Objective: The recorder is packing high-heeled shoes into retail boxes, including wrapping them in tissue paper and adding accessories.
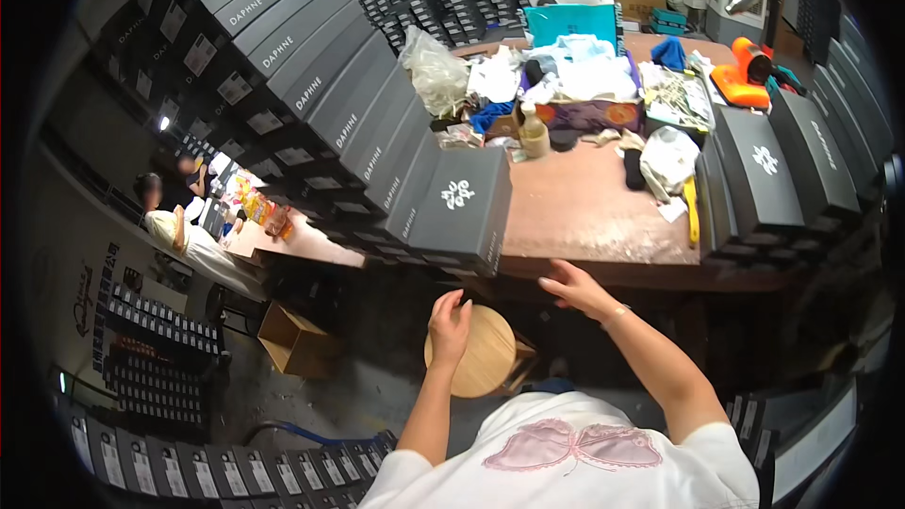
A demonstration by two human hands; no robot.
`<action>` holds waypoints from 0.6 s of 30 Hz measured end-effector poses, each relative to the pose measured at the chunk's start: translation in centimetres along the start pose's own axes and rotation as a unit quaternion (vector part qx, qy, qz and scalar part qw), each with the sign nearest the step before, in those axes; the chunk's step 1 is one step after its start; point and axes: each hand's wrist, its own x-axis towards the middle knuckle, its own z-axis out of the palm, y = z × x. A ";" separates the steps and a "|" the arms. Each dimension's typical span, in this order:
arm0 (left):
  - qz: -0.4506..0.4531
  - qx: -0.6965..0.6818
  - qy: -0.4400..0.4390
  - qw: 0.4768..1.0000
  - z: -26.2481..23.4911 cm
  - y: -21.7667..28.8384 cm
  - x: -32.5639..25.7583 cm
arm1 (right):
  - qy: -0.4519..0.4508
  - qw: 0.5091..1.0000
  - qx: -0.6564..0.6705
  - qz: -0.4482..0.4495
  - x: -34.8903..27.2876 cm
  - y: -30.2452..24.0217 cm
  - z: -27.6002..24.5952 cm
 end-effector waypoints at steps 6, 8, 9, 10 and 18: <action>0.081 0.079 0.010 0.994 -1.8 -1.1 10.4 | 0.266 0.962 0.021 -0.053 21.9 -3.2 4.9; 0.043 0.105 0.044 0.993 -2.1 -3.5 11.8 | 0.194 0.971 0.136 0.017 20.4 -3.5 5.5; 0.036 0.117 0.064 0.990 -1.4 -4.0 12.7 | 0.154 0.968 0.191 0.056 19.6 -3.7 4.2; -0.005 0.095 0.051 0.994 -1.0 -4.2 13.6 | 0.159 0.966 0.202 0.028 19.5 -2.7 3.5; -0.176 -0.090 -0.170 0.965 17.1 -2.8 14.5 | 0.167 0.958 0.199 0.119 7.1 5.2 -15.0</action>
